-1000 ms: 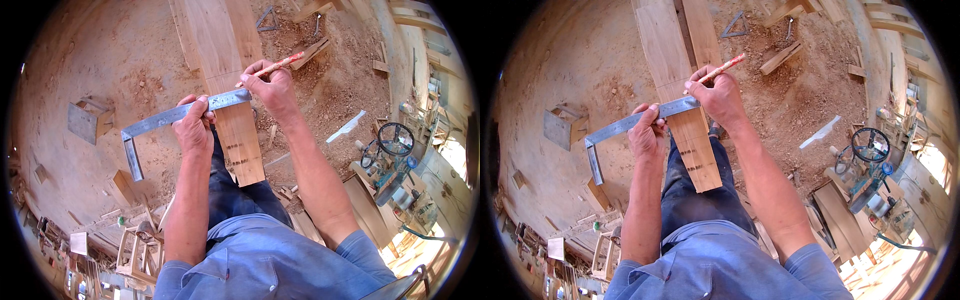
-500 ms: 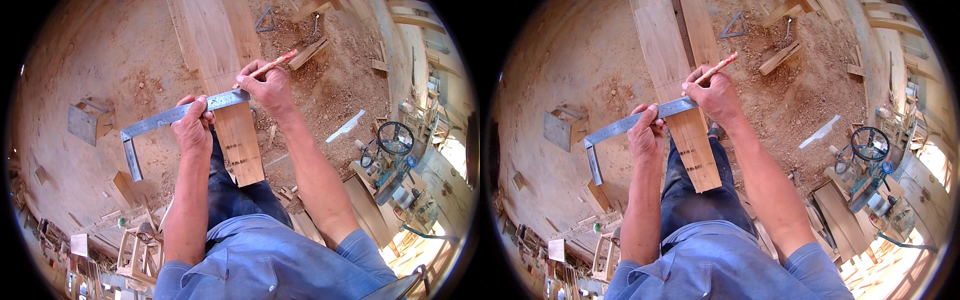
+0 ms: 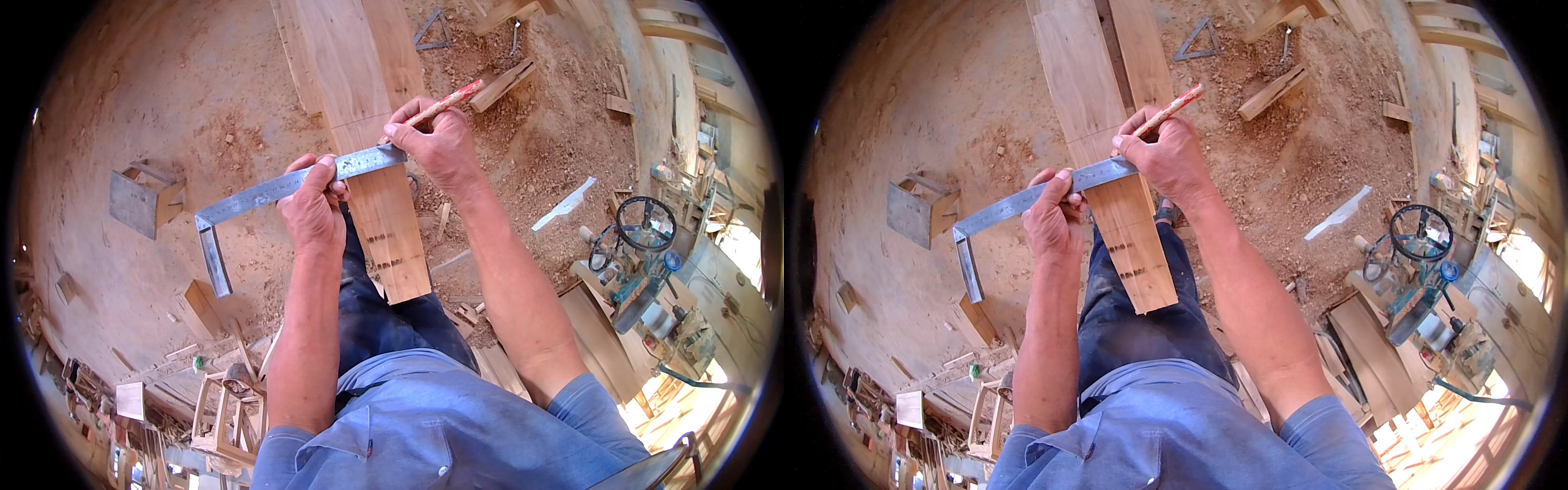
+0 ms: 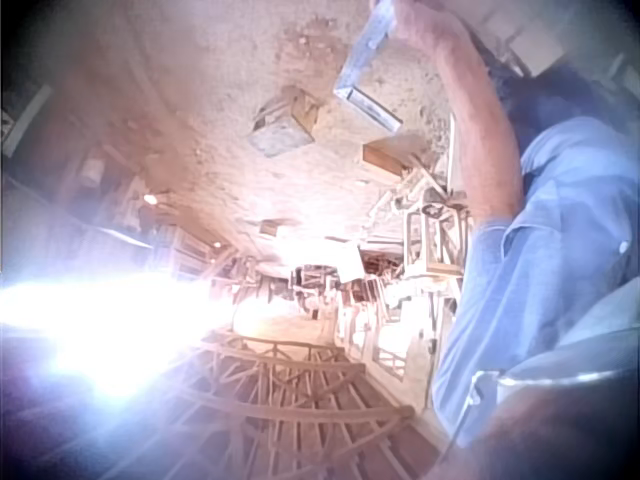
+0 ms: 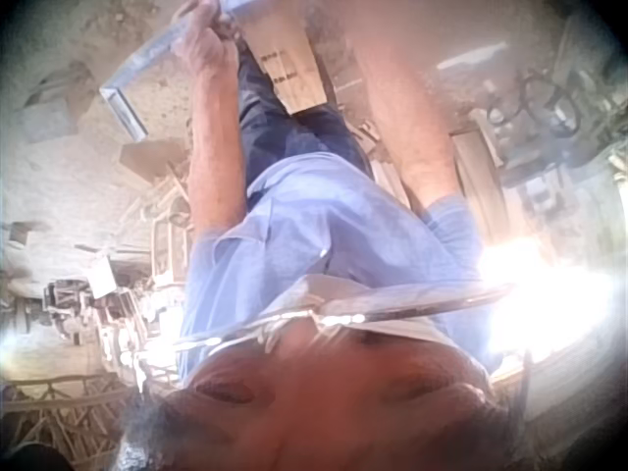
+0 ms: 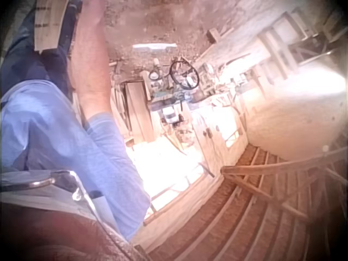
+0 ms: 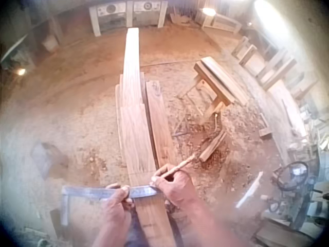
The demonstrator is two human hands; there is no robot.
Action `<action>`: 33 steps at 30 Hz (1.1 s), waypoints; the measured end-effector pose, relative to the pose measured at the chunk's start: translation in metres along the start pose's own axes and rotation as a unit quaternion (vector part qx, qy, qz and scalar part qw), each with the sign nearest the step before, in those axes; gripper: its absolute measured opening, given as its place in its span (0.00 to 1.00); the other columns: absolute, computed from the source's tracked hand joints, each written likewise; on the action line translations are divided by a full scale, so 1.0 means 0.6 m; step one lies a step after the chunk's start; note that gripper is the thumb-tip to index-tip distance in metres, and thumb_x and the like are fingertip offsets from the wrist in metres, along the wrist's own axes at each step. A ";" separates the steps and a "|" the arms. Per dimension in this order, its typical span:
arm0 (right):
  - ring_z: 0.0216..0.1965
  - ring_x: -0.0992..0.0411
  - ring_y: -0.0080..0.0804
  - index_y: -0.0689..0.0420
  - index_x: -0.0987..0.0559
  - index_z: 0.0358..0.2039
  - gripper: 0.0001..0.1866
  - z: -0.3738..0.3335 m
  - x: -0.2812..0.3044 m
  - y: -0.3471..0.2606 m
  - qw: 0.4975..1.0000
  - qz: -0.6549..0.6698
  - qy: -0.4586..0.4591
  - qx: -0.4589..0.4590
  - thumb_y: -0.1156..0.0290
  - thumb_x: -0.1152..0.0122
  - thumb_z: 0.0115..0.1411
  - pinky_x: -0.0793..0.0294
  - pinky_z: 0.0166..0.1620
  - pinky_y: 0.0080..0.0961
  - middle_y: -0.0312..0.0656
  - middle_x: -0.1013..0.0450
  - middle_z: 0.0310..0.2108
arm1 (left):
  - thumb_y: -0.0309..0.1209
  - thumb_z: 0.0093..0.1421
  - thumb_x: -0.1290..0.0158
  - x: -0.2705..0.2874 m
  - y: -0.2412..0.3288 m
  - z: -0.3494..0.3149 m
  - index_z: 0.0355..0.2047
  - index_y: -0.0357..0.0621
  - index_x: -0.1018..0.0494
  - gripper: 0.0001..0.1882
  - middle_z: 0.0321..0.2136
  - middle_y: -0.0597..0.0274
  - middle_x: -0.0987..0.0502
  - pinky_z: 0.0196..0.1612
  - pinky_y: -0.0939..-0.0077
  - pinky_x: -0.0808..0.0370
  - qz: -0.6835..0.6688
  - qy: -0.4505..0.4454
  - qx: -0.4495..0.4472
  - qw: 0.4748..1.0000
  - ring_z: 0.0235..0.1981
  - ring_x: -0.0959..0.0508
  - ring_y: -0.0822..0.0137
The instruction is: The person uses a metal square and a pencil to mark measurements on a wooden plank. They repeatedly position the square, draw lines, and adjust the plank's position on the workbench.
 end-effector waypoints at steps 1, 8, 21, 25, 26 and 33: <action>0.28 0.26 0.20 0.60 0.22 0.27 0.05 0.000 0.000 0.001 1.000 0.000 0.002 0.001 0.73 0.36 0.54 0.26 0.33 0.21 0.37 0.23 0.24 | 0.19 0.56 0.42 0.000 0.000 0.000 0.45 0.33 0.34 0.18 0.30 0.50 0.22 0.21 0.76 0.25 0.001 0.000 0.000 1.000 0.19 0.24 0.68; 0.27 0.26 0.20 0.60 0.22 0.26 0.05 0.000 -0.001 0.005 1.000 -0.003 0.009 0.000 0.73 0.36 0.53 0.26 0.33 0.21 0.37 0.24 0.24 | 0.20 0.56 0.41 -0.001 0.001 -0.002 0.46 0.34 0.34 0.19 0.30 0.51 0.22 0.21 0.76 0.26 0.001 0.003 0.003 1.000 0.19 0.24 0.69; 0.26 0.26 0.21 0.59 0.23 0.25 0.06 -0.001 -0.005 0.003 0.998 -0.044 0.028 0.016 0.71 0.37 0.54 0.26 0.32 0.22 0.37 0.23 0.23 | 0.20 0.56 0.41 -0.002 0.002 -0.003 0.45 0.34 0.34 0.18 0.29 0.52 0.22 0.22 0.76 0.26 0.001 0.006 0.004 1.000 0.19 0.24 0.69; 0.26 0.26 0.21 0.59 0.23 0.25 0.06 -0.001 -0.004 0.006 0.998 -0.056 0.033 0.020 0.70 0.36 0.53 0.26 0.32 0.22 0.37 0.24 0.23 | 0.19 0.56 0.41 -0.002 0.002 -0.004 0.45 0.34 0.34 0.18 0.29 0.52 0.22 0.22 0.76 0.27 0.001 0.003 0.004 1.000 0.19 0.24 0.69; 0.26 0.27 0.21 0.59 0.23 0.25 0.06 -0.001 -0.005 0.006 0.998 -0.057 0.033 0.021 0.70 0.36 0.53 0.26 0.32 0.22 0.37 0.24 0.23 | 0.19 0.56 0.41 -0.002 0.002 -0.004 0.45 0.34 0.34 0.18 0.29 0.52 0.22 0.22 0.76 0.27 0.001 0.004 0.004 1.000 0.19 0.24 0.69; 0.25 0.27 0.21 0.60 0.22 0.25 0.06 -0.004 -0.005 0.007 0.997 -0.051 0.044 0.040 0.71 0.36 0.52 0.26 0.31 0.23 0.37 0.24 0.22 | 0.19 0.56 0.41 -0.001 0.001 -0.003 0.45 0.34 0.34 0.18 0.29 0.52 0.22 0.21 0.76 0.27 0.000 0.005 0.003 1.000 0.19 0.24 0.69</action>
Point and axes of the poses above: each hand's wrist, its own z-axis towards the middle knuckle, its own x-axis out of the back of the hand, y = z × x, the point moved 3 cm from there along z, towards the middle knuckle
